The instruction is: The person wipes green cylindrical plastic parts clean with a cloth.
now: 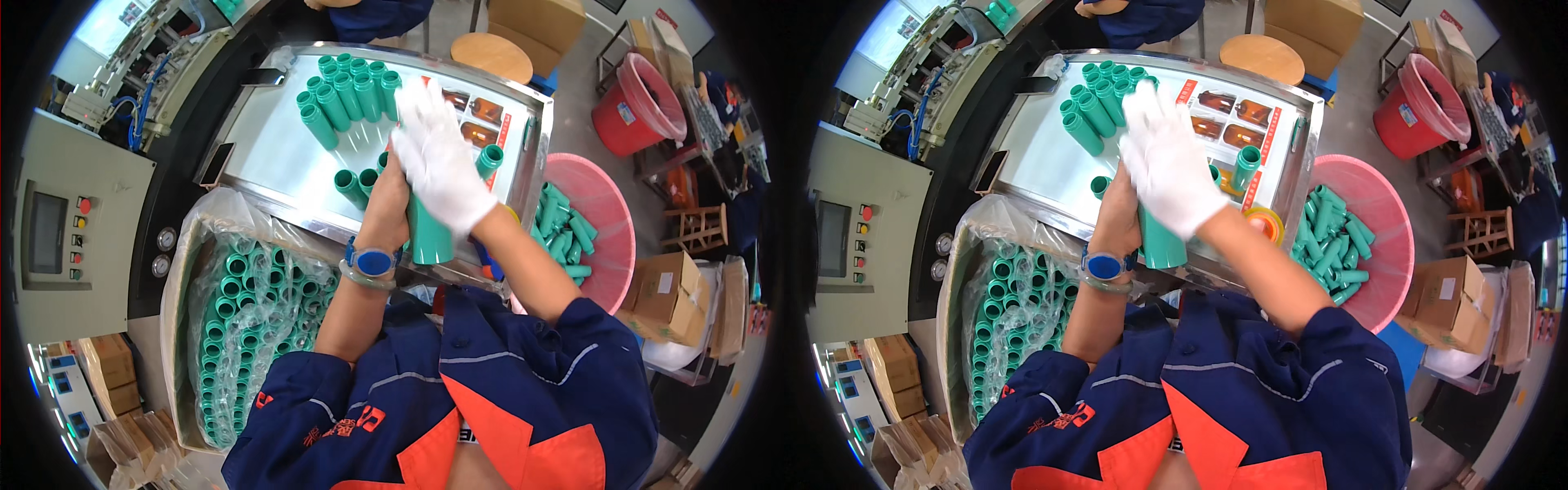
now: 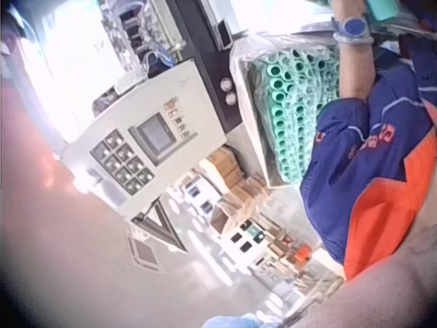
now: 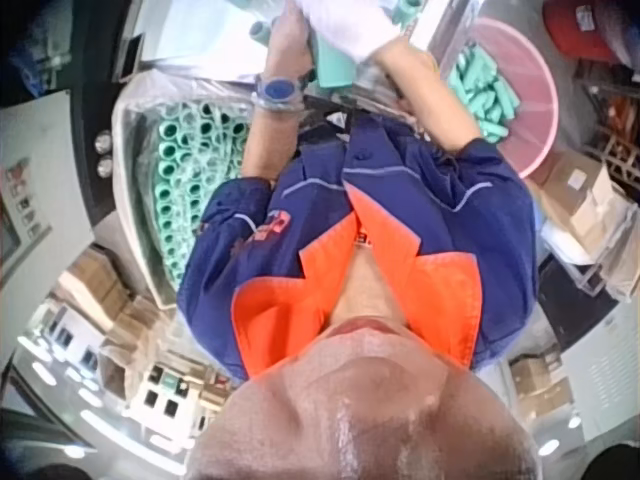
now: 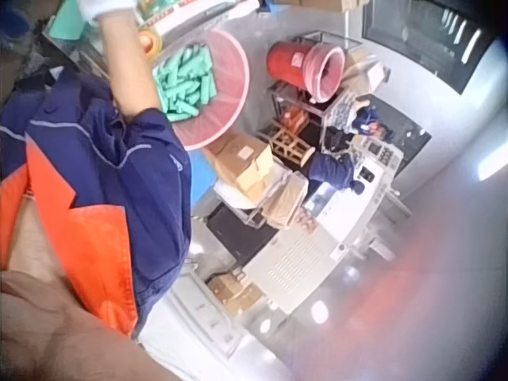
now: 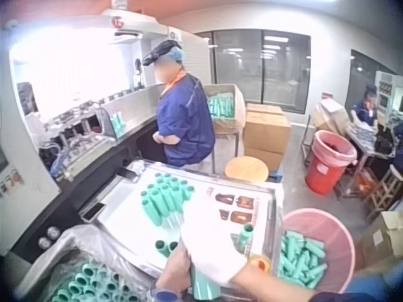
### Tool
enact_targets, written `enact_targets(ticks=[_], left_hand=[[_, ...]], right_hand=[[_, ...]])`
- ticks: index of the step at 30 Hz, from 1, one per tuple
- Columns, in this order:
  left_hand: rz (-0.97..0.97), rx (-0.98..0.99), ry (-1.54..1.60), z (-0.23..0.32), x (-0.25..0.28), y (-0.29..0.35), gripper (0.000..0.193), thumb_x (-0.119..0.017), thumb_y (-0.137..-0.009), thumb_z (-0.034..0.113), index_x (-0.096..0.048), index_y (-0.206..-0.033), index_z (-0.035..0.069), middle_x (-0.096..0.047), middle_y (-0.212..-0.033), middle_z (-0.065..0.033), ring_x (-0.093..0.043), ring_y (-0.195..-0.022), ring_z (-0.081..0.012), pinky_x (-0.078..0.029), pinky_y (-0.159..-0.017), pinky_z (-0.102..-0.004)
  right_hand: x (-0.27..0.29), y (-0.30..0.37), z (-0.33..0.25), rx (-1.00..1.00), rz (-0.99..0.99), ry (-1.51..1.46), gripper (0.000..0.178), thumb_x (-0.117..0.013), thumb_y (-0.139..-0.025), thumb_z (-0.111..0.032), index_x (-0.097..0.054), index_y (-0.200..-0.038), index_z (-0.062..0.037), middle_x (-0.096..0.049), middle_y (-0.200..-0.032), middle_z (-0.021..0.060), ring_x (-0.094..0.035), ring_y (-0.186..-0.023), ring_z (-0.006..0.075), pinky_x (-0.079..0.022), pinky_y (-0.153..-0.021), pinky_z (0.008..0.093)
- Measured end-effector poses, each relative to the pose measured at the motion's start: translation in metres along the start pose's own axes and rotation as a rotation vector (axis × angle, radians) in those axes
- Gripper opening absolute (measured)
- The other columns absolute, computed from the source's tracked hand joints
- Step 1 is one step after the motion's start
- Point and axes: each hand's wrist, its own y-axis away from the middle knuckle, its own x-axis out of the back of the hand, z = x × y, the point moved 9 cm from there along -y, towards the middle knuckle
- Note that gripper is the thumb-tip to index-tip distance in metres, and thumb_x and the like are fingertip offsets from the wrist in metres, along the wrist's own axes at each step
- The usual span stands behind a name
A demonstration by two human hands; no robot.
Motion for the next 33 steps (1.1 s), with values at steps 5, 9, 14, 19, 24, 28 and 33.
enact_targets(ticks=[5, 9, 14, 19, 24, 28, 33], left_hand=[[0.058, 0.022, -0.034, 0.015, 0.007, 0.005, 0.063, -0.036, -0.096, 0.053, -0.042, -0.134, 0.003, -0.055, -0.125, -0.0108, -0.056, -0.11, -0.0202, -0.046, -0.093, -0.0344], [0.027, 0.045, 0.095, 0.031, 0.014, 0.009, 0.066, -0.038, -0.093, 0.059, -0.045, -0.131, 0.005, -0.058, -0.119, -0.0102, -0.057, -0.108, -0.0206, -0.047, -0.092, -0.0342], [0.033, -0.063, -0.03, 0.021, 0.001, 0.012, 0.06, -0.031, -0.098, 0.052, -0.043, -0.135, 0.007, -0.056, -0.123, -0.0056, -0.054, -0.112, -0.0179, -0.048, -0.09, -0.0315], [-0.001, 0.074, -0.078, 0.007, -0.003, 0.009, 0.063, -0.032, -0.095, 0.058, -0.048, -0.128, 0.007, -0.062, -0.108, -0.0067, -0.061, -0.092, -0.0173, -0.052, -0.076, -0.0303], [-0.036, 0.178, -0.098, 0.001, 0.006, 0.007, 0.061, -0.036, -0.094, 0.059, -0.054, -0.119, 0.007, -0.066, -0.081, -0.0068, -0.062, -0.062, -0.0182, -0.054, -0.058, -0.032], [0.083, 0.08, -0.008, 0.008, 0.02, 0.002, 0.057, -0.037, -0.096, 0.053, -0.052, -0.124, 0.006, -0.065, -0.102, -0.0083, -0.063, -0.085, -0.0186, -0.053, -0.074, -0.0324], [0.066, -0.033, -0.055, 0.016, 0.016, 0.005, 0.052, -0.037, -0.099, 0.044, -0.046, -0.132, 0.005, -0.055, -0.127, -0.0091, -0.055, -0.112, -0.0184, -0.046, -0.092, -0.032]], right_hand=[[-0.001, -0.01, -0.004, -0.039, 0.107, -0.112, 0.048, -0.048, -0.092, -0.02, -0.04, -0.129, 0.0102, -0.035, -0.136, 0.0314, -0.03, -0.128, 0.0495, -0.024, -0.109, 0.0472], [0.001, 0.025, -0.059, 0.069, 0.045, -0.121, 0.052, -0.055, -0.088, -0.018, -0.04, -0.131, 0.0082, -0.031, -0.139, 0.032, -0.028, -0.13, 0.05, -0.025, -0.108, 0.0499], [0.006, 0.003, -0.021, -0.006, 0.139, -0.04, 0.053, -0.053, -0.089, -0.017, -0.038, -0.134, 0.0053, -0.032, -0.139, 0.0306, -0.032, -0.128, 0.0476, -0.028, -0.106, 0.0477], [-0.01, -0.027, 0.029, -0.087, 0.134, -0.188, 0.052, -0.049, -0.088, -0.012, -0.036, -0.136, 0.0025, -0.032, -0.141, 0.0274, -0.031, -0.132, 0.0427, -0.028, -0.108, 0.0446], [-0.023, -0.039, 0.036, -0.089, -0.056, -0.189, 0.052, -0.045, -0.088, -0.01, -0.035, -0.138, -0.0001, -0.032, -0.142, 0.0261, -0.032, -0.132, 0.0409, -0.03, -0.107, 0.0428], [-0.013, -0.016, 0.022, -0.277, -0.012, -0.091, 0.055, -0.047, -0.091, -0.024, -0.034, -0.137, 0.0022, -0.033, -0.141, 0.0281, -0.035, -0.129, 0.0414, -0.032, -0.105, 0.0431], [-0.006, 0.006, -0.023, -0.074, 0.101, 0.104, 0.054, -0.048, -0.094, -0.03, -0.036, -0.135, 0.0042, -0.043, -0.133, 0.0251, -0.039, -0.125, 0.0402, -0.026, -0.105, 0.0468]])
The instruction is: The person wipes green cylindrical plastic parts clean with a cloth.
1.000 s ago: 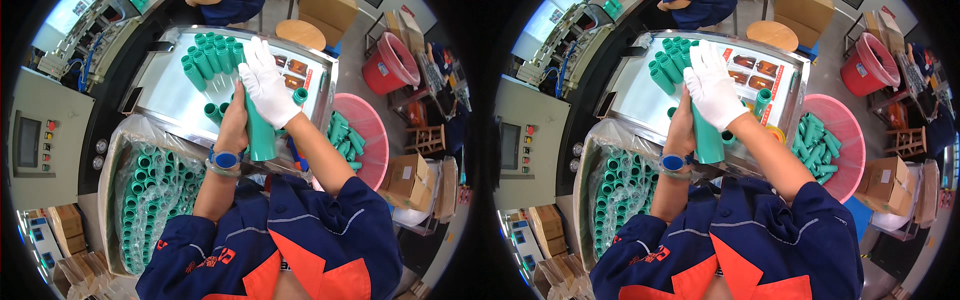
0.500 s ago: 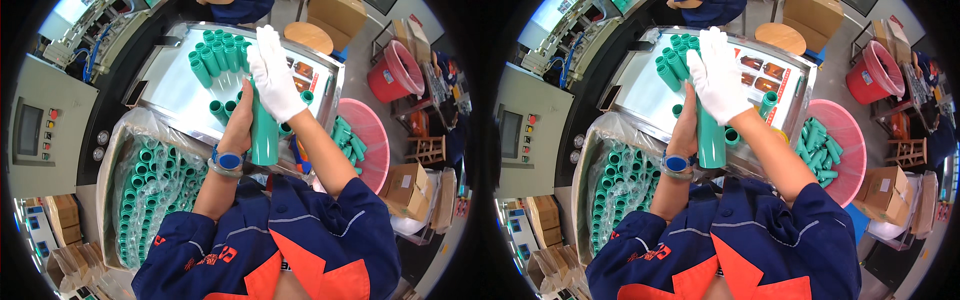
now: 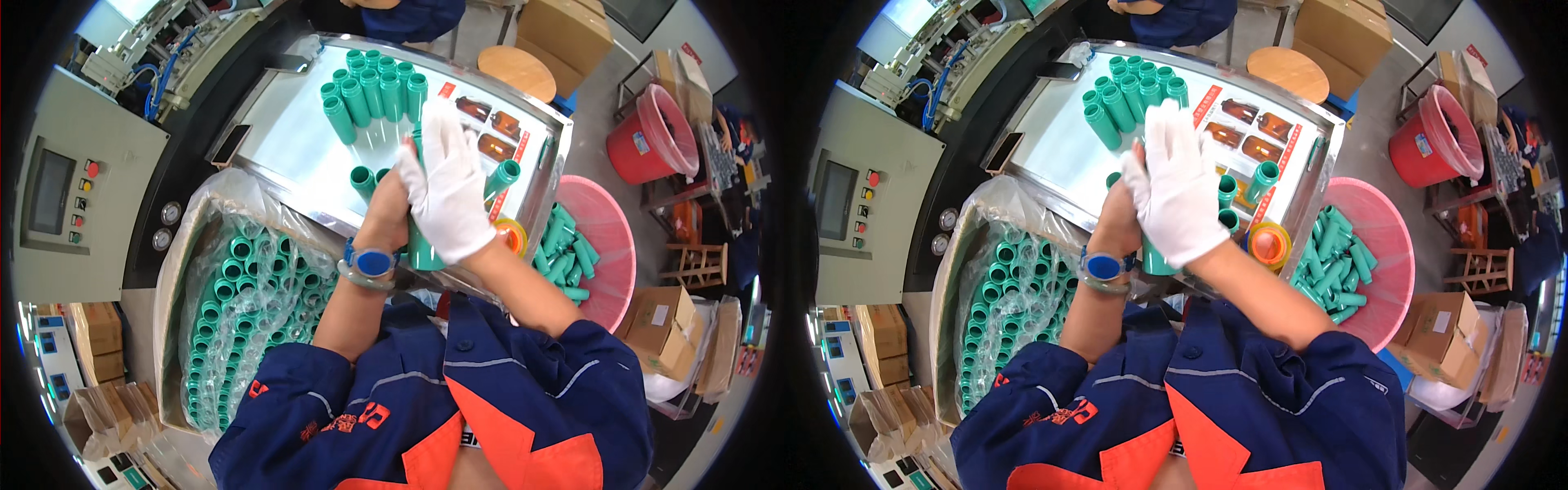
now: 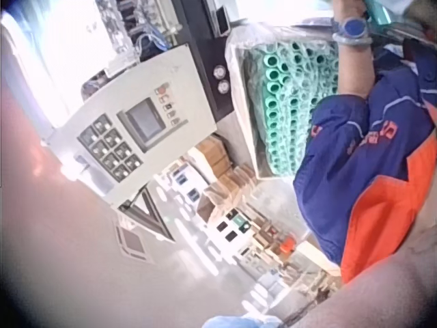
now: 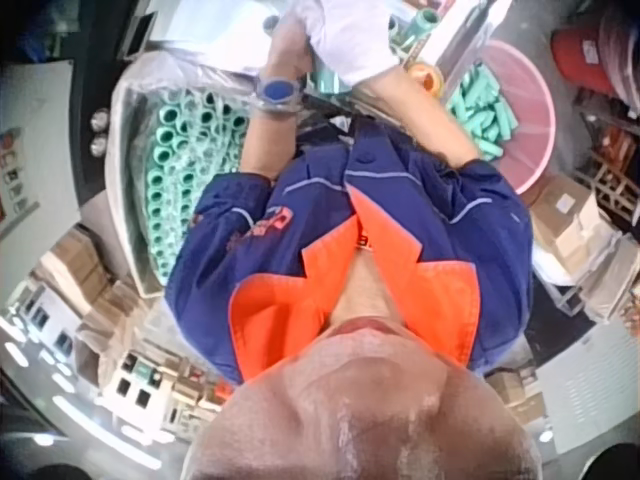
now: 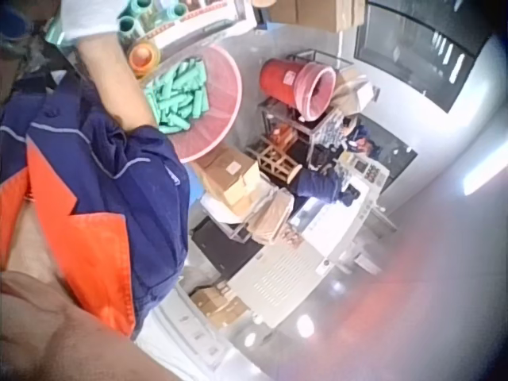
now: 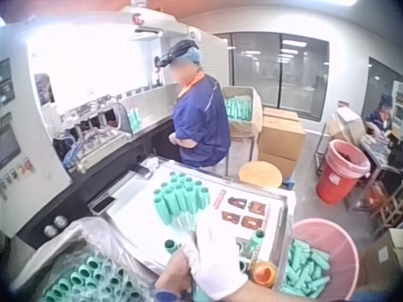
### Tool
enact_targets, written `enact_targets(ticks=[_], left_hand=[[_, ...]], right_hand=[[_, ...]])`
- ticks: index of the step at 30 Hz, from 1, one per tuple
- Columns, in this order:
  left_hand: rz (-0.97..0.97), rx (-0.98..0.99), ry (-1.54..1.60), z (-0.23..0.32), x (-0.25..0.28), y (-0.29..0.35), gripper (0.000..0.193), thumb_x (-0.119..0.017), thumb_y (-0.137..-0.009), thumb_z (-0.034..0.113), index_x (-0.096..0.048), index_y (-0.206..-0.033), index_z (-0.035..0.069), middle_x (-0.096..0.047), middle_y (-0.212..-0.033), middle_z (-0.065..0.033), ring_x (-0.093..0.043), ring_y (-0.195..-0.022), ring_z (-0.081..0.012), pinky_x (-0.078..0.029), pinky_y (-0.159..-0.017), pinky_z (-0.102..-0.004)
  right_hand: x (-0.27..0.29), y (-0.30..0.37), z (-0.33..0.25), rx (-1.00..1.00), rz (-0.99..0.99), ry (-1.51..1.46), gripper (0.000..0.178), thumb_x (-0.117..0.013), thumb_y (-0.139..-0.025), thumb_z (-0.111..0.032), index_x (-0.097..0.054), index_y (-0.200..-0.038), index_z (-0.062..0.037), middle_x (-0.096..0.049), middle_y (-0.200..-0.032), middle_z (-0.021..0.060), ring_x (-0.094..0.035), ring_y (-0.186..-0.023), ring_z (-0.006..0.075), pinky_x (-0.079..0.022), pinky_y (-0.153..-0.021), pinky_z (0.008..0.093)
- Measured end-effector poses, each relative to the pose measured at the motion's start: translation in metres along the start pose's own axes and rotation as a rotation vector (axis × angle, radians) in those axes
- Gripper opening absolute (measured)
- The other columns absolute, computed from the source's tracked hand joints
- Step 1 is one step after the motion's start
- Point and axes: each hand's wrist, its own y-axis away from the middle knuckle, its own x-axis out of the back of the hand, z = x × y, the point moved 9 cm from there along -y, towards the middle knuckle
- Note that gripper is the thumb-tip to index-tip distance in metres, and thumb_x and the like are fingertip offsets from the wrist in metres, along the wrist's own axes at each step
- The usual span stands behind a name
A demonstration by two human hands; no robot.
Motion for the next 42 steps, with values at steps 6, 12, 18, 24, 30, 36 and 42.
enact_targets(ticks=[6, 12, 18, 24, 30, 36, 42], left_hand=[[0.045, 0.077, -0.053, -0.009, -0.006, 0.003, 0.055, -0.031, -0.1, 0.045, -0.038, -0.137, 0.005, -0.054, -0.127, -0.0083, -0.055, -0.111, -0.0185, -0.046, -0.091, -0.032], [0.042, 0.064, 0.071, 0.002, 0.003, 0.0, 0.05, -0.029, -0.101, 0.039, -0.039, -0.136, 0.004, -0.053, -0.129, -0.0095, -0.055, -0.113, -0.0206, -0.043, -0.097, -0.0319], [-0.021, -0.028, -0.037, 0.003, -0.007, -0.001, 0.053, -0.031, -0.101, 0.041, -0.036, -0.138, 0.004, -0.048, -0.133, -0.0094, -0.05, -0.119, -0.0188, -0.041, -0.097, -0.0312], [0.073, 0.024, -0.027, 0.003, 0.003, 0.002, 0.055, -0.036, -0.098, 0.049, -0.047, -0.129, 0.005, -0.062, -0.107, -0.0069, -0.062, -0.085, -0.0149, -0.053, -0.071, -0.0296], [-0.008, 0.16, -0.021, -0.005, 0.012, 0.004, 0.055, -0.036, -0.097, 0.05, -0.052, -0.122, 0.004, -0.064, -0.1, -0.0098, -0.063, -0.084, -0.0185, -0.054, -0.074, -0.0323], [-0.144, 0.116, 0.1, 0.005, 0.0, 0.005, 0.062, -0.03, -0.096, 0.056, -0.059, -0.11, 0.003, -0.064, -0.09, -0.0107, -0.063, -0.075, -0.0193, -0.054, -0.068, -0.0322], [-0.124, 0.146, 0.04, 0.002, 0.004, 0.004, 0.06, -0.031, -0.096, 0.055, -0.057, -0.114, 0.005, -0.064, -0.095, -0.0105, -0.063, -0.08, -0.0196, -0.054, -0.071, -0.0329]], right_hand=[[0.0, -0.038, 0.04, -0.1, 0.073, 0.119, 0.059, -0.047, -0.092, -0.033, -0.035, -0.137, 0.0025, -0.036, -0.139, 0.0249, -0.036, -0.128, 0.0371, -0.025, -0.105, 0.0509], [-0.014, 0.002, 0.004, -0.042, -0.077, 0.112, 0.055, -0.05, -0.091, -0.03, -0.037, -0.135, 0.0016, -0.041, -0.135, 0.0223, -0.039, -0.125, 0.0362, -0.028, -0.102, 0.0517], [0.002, -0.023, 0.019, 0.007, 0.105, 0.088, 0.055, -0.05, -0.091, -0.032, -0.039, -0.135, 0.0001, -0.044, -0.133, 0.0225, -0.041, -0.124, 0.0359, -0.023, -0.106, 0.0534], [-0.019, -0.034, 0.04, -0.15, -0.031, -0.07, 0.055, -0.045, -0.095, -0.035, -0.037, -0.138, -0.0016, -0.044, -0.135, 0.0216, -0.041, -0.126, 0.0348, -0.031, -0.104, 0.0403], [-0.052, -0.031, 0.06, -0.19, -0.251, -0.199, 0.05, -0.037, -0.097, -0.035, -0.04, -0.137, -0.0055, -0.041, -0.14, 0.0179, -0.042, -0.126, 0.0307, -0.032, -0.105, 0.0352], [-0.07, -0.01, 0.103, -0.832, -0.128, -1.057, 0.051, -0.044, -0.096, -0.043, -0.049, -0.131, -0.0046, -0.053, -0.127, 0.0071, -0.05, -0.112, 0.0144, -0.04, -0.095, 0.0284], [-0.057, 0.007, 0.095, -0.724, -0.191, -0.836, 0.06, -0.039, -0.097, -0.045, -0.033, -0.14, -0.0034, -0.045, -0.135, 0.0148, -0.047, -0.12, 0.025, -0.036, -0.1, 0.0326]])
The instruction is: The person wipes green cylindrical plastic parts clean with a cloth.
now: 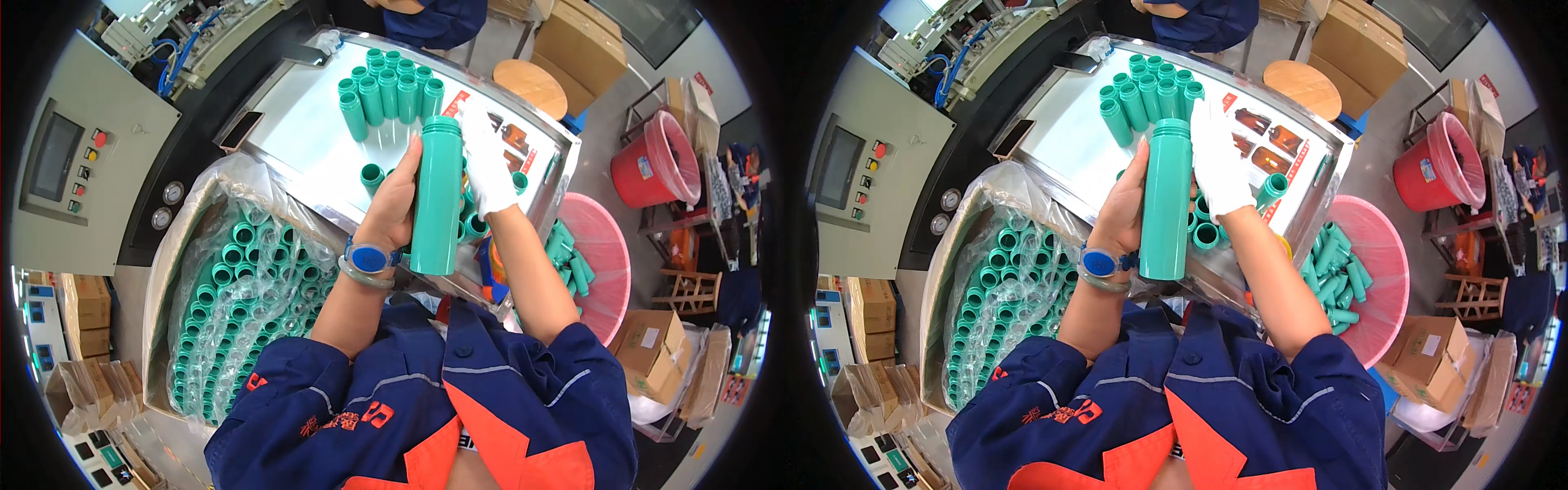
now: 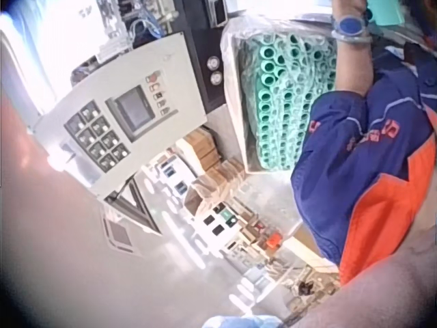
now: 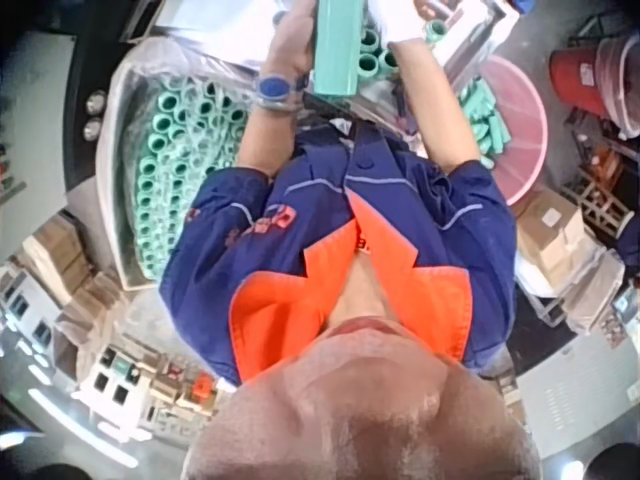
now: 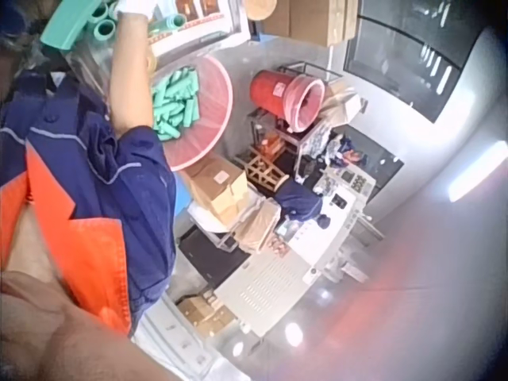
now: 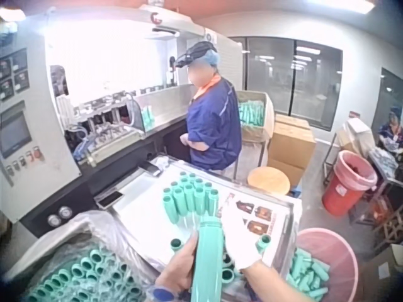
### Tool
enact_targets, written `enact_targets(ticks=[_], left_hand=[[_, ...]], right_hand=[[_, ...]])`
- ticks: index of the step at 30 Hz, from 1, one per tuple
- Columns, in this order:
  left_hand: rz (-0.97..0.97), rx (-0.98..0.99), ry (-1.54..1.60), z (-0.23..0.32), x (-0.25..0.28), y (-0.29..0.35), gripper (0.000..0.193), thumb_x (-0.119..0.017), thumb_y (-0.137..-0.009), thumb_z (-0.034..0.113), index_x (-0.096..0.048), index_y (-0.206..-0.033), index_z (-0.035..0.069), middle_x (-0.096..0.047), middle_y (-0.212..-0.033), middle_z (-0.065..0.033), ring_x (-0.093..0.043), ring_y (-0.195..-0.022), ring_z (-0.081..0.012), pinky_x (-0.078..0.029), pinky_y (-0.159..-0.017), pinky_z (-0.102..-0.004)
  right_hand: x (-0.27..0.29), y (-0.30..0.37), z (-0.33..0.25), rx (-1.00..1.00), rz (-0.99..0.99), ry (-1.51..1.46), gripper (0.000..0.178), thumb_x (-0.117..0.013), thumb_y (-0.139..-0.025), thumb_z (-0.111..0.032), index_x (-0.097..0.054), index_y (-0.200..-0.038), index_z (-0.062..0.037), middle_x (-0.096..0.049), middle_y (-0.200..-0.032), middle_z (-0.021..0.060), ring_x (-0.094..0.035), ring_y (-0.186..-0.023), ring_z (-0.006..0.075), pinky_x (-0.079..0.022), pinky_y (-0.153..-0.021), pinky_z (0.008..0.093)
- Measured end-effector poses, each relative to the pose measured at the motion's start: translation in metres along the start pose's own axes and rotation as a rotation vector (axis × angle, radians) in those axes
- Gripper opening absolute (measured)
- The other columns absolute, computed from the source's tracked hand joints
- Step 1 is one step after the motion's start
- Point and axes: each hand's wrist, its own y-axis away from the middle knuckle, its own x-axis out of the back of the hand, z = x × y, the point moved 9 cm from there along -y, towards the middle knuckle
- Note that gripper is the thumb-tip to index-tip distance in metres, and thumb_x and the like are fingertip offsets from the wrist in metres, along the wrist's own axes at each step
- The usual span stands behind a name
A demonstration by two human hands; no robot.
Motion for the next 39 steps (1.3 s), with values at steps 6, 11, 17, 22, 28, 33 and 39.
enact_targets(ticks=[6, 11, 17, 22, 28, 33, 39], left_hand=[[0.151, -0.19, 0.217, 0.016, 0.016, -0.002, 0.051, -0.036, -0.097, 0.05, -0.056, -0.115, 0.006, -0.063, -0.097, -0.0069, -0.063, -0.083, -0.0163, -0.054, -0.074, -0.0314], [0.179, -0.219, 0.086, 0.017, 0.013, 0.004, 0.056, -0.035, -0.097, 0.052, -0.052, -0.122, 0.004, -0.062, -0.106, -0.0075, -0.062, -0.091, -0.0172, -0.051, -0.082, -0.0316], [0.221, -0.184, 0.066, 0.009, -0.001, 0.009, 0.059, -0.033, -0.097, 0.053, -0.05, -0.124, 0.003, -0.062, -0.107, -0.0099, -0.063, -0.091, -0.0185, -0.051, -0.083, -0.0327], [0.33, -0.277, -0.028, 0.034, 0.021, 0.014, 0.059, -0.032, -0.098, 0.051, -0.048, -0.125, 0.001, -0.06, -0.112, -0.012, -0.062, -0.096, -0.0204, -0.052, -0.083, -0.0321], [0.284, -0.327, -0.013, 0.03, 0.016, 0.011, 0.059, -0.03, -0.099, 0.049, -0.047, -0.126, 0.0, -0.06, -0.113, -0.0117, -0.061, -0.098, -0.0204, -0.051, -0.085, -0.0326], [0.405, -0.283, -0.048, 0.038, 0.039, 0.018, 0.058, -0.03, -0.098, 0.051, -0.049, -0.124, 0.002, -0.061, -0.107, -0.0098, -0.06, -0.095, -0.0165, -0.051, -0.082, -0.03], [0.175, -0.214, -0.026, -0.005, 0.011, -0.012, 0.055, -0.031, -0.099, 0.049, -0.049, -0.125, 0.004, -0.06, -0.106, -0.007, -0.06, -0.092, -0.0156, -0.051, -0.078, -0.029]], right_hand=[[-0.039, 0.057, -0.015, 0.115, -0.162, 0.206, 0.072, -0.044, -0.096, -0.041, -0.013, -0.146, -0.0012, -0.029, -0.145, 0.0254, -0.033, -0.133, 0.0349, -0.03, -0.107, 0.0353], [-0.042, 0.072, -0.015, 0.071, -0.196, 0.164, 0.058, -0.041, -0.1, -0.026, -0.015, -0.146, -0.0004, -0.034, -0.143, 0.016, -0.035, -0.129, 0.0204, -0.03, -0.105, 0.0297], [-0.033, 0.045, -0.024, 0.092, -0.196, 0.326, 0.062, -0.039, -0.097, -0.038, -0.019, -0.144, -0.003, -0.045, -0.13, 0.0281, -0.051, -0.114, 0.0404, -0.042, -0.093, 0.0402], [-0.046, 0.081, -0.019, 0.117, -0.155, 0.282, 0.07, -0.043, -0.096, -0.041, -0.014, -0.145, -0.0002, -0.043, -0.134, 0.0289, -0.045, -0.121, 0.0416, -0.036, -0.101, 0.0389], [-0.05, 0.042, -0.029, 0.138, -0.163, 0.192, 0.07, -0.043, -0.095, -0.043, -0.015, -0.144, -0.0012, -0.042, -0.133, 0.0297, -0.048, -0.116, 0.0438, -0.039, -0.098, 0.0414], [-0.061, 0.08, -0.012, 0.141, -0.169, 0.343, 0.074, -0.042, -0.095, -0.045, -0.013, -0.144, 0.0008, -0.04, -0.136, 0.0283, -0.046, -0.119, 0.042, -0.038, -0.099, 0.0403], [-0.021, 0.055, 0.024, -0.135, -0.194, 0.112, 0.059, -0.042, -0.098, -0.04, -0.027, -0.144, -0.0055, -0.044, -0.136, 0.0131, -0.044, -0.12, 0.0198, -0.036, -0.1, 0.0303]])
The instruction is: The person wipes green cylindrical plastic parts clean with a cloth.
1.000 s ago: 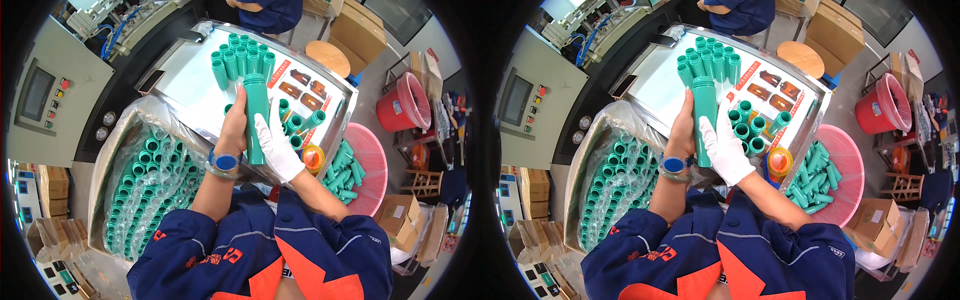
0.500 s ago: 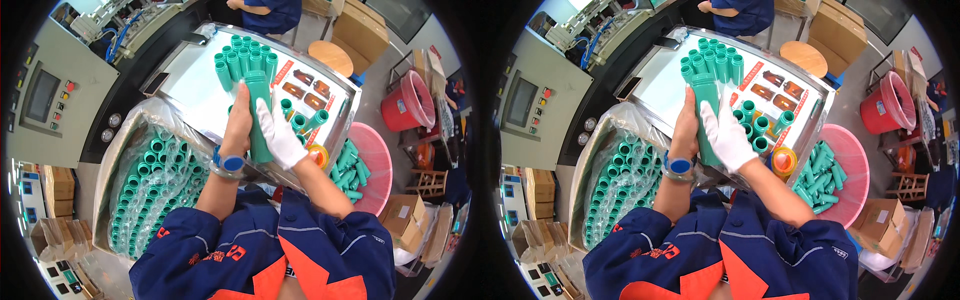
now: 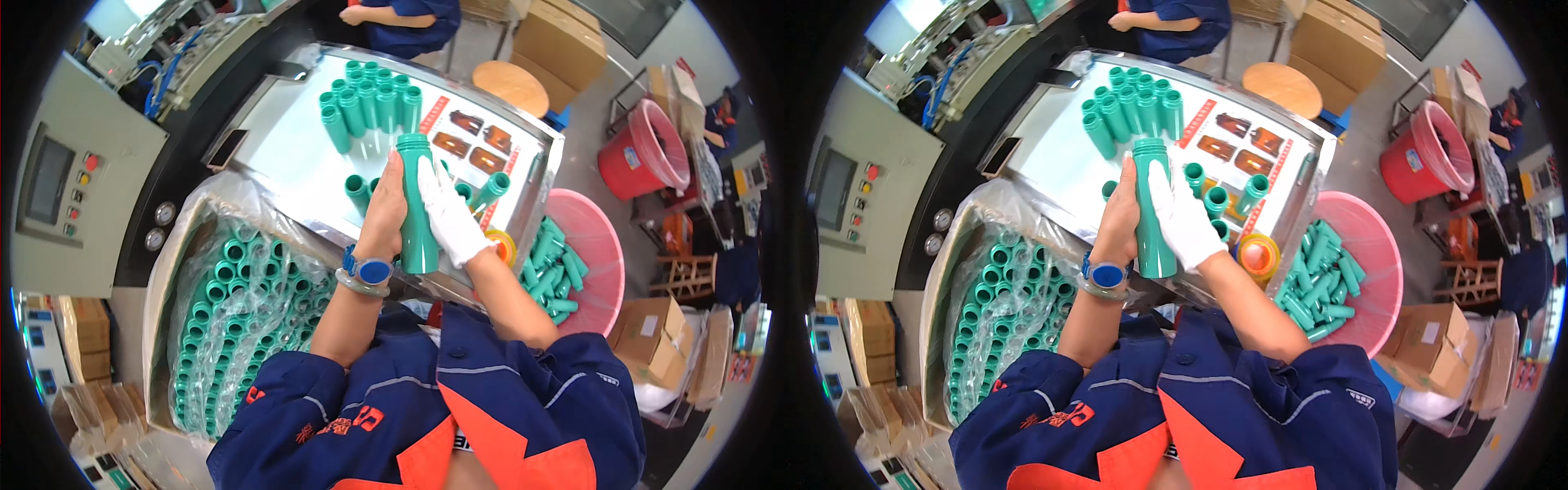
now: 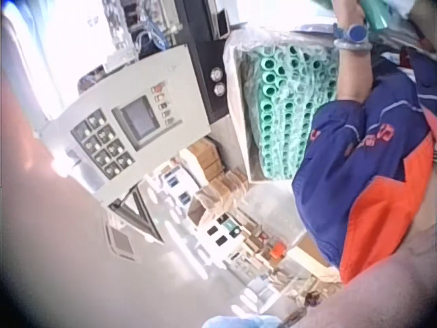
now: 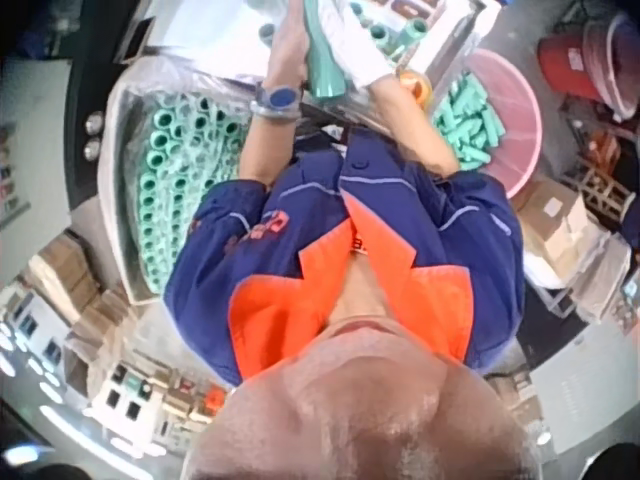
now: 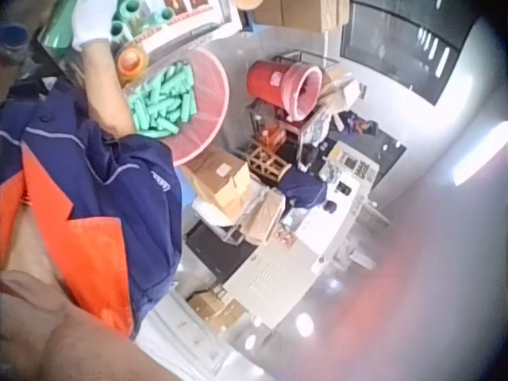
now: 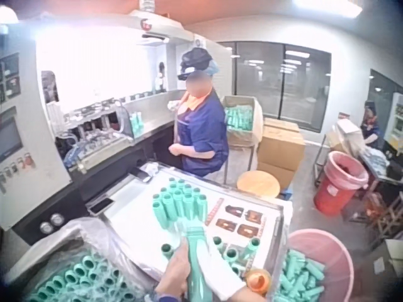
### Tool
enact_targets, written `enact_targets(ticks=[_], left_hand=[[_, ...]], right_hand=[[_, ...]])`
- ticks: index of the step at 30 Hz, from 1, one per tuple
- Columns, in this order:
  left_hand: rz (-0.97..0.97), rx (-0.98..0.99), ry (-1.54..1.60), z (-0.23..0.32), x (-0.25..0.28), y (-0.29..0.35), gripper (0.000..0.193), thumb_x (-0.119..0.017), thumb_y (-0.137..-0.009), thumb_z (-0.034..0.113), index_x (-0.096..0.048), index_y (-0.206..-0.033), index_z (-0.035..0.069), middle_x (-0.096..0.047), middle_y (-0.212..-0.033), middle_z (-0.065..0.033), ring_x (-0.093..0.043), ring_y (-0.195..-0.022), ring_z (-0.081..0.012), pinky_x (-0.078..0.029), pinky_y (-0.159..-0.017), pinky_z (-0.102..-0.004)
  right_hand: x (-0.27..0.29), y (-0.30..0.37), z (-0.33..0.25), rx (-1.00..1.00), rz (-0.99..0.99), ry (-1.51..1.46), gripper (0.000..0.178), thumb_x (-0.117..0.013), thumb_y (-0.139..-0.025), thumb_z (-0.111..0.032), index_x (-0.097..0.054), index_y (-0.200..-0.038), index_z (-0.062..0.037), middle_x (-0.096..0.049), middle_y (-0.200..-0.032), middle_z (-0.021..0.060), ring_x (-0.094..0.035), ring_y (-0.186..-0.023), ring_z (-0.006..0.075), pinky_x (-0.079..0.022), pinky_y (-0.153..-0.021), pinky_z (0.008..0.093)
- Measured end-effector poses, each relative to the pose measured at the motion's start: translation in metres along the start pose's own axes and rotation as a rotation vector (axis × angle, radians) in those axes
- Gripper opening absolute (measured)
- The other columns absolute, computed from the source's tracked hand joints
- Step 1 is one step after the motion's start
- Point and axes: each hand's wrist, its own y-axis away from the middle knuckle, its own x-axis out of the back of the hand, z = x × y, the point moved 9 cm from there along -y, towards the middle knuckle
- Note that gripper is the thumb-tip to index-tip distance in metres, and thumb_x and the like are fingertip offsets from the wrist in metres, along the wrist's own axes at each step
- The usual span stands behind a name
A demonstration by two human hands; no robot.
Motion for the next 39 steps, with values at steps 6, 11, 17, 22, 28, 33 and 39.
enact_targets(ticks=[6, 11, 17, 22, 28, 33, 39], left_hand=[[-0.074, 0.141, -0.105, -0.02, -0.02, -0.003, 0.06, -0.03, -0.096, 0.057, -0.058, -0.108, 0.005, -0.061, -0.081, -0.0034, -0.058, -0.071, -0.0117, -0.05, -0.06, -0.0254], [-0.142, 0.143, -0.052, -0.016, -0.031, 0.001, 0.059, -0.03, -0.096, 0.057, -0.059, -0.105, 0.006, -0.06, -0.08, -0.0037, -0.058, -0.069, -0.0125, -0.05, -0.06, -0.0264], [-0.149, 0.129, 0.002, -0.016, -0.028, -0.001, 0.06, -0.034, -0.095, 0.057, -0.058, -0.103, 0.003, -0.062, -0.078, -0.0099, -0.061, -0.065, -0.018, -0.054, -0.06, -0.0311], [-0.059, 0.066, 0.0, -0.013, -0.013, -0.01, 0.058, -0.033, -0.097, 0.054, -0.054, -0.114, 0.003, -0.062, -0.094, -0.0104, -0.062, -0.08, -0.0174, -0.054, -0.07, -0.031], [-0.124, -0.044, -0.098, -0.023, -0.028, -0.001, 0.057, -0.031, -0.099, 0.049, -0.046, -0.13, 0.003, -0.059, -0.115, -0.0079, -0.059, -0.101, -0.0166, -0.049, -0.086, -0.0306], [-0.118, 0.004, -0.06, -0.019, -0.023, -0.004, 0.058, -0.032, -0.098, 0.051, -0.046, -0.13, 0.005, -0.059, -0.116, -0.0083, -0.059, -0.101, -0.017, -0.049, -0.086, -0.0309], [-0.153, 0.017, -0.064, -0.023, -0.032, 0.0, 0.057, -0.03, -0.099, 0.048, -0.043, -0.132, 0.002, -0.055, -0.12, -0.0095, -0.054, -0.108, -0.0167, -0.044, -0.091, -0.0289]], right_hand=[[0.035, -0.002, 0.013, -0.122, 0.041, -0.519, 0.045, -0.05, -0.094, -0.042, -0.052, -0.126, -0.0099, -0.058, -0.115, 0.0031, -0.054, -0.103, 0.0144, -0.043, -0.091, 0.031], [0.037, 0.011, 0.007, -0.023, 0.021, -0.643, 0.045, -0.054, -0.092, -0.043, -0.053, -0.124, -0.0106, -0.059, -0.113, 0.0025, -0.055, -0.101, 0.014, -0.046, -0.086, 0.0318], [0.029, 0.017, 0.007, -0.079, -0.006, -0.676, 0.051, -0.054, -0.092, -0.043, -0.048, -0.13, -0.0103, -0.056, -0.12, 0.004, -0.053, -0.108, 0.0149, -0.044, -0.091, 0.0322], [0.023, 0.036, -0.006, 0.202, 0.051, 0.057, 0.053, -0.047, -0.096, -0.03, -0.033, -0.141, -0.0057, -0.045, -0.134, 0.0176, -0.051, -0.116, 0.0208, -0.043, -0.095, 0.0321], [0.018, 0.039, -0.019, 0.604, 0.22, 0.998, 0.06, -0.041, -0.089, -0.007, -0.021, -0.145, -0.0079, -0.009, -0.148, 0.0326, -0.052, -0.109, 0.049, -0.045, -0.094, 0.0442], [0.013, 0.035, -0.006, 0.558, 0.19, 0.945, 0.057, -0.039, -0.089, -0.006, -0.021, -0.144, -0.0033, -0.011, -0.146, 0.0352, -0.049, -0.112, 0.0512, -0.045, -0.092, 0.0469], [0.031, 0.03, 0.0, 0.368, 0.199, 0.565, 0.057, -0.043, -0.089, -0.007, -0.024, -0.142, -0.0004, -0.012, -0.146, 0.0344, -0.055, -0.107, 0.0468, -0.052, -0.08, 0.0436]])
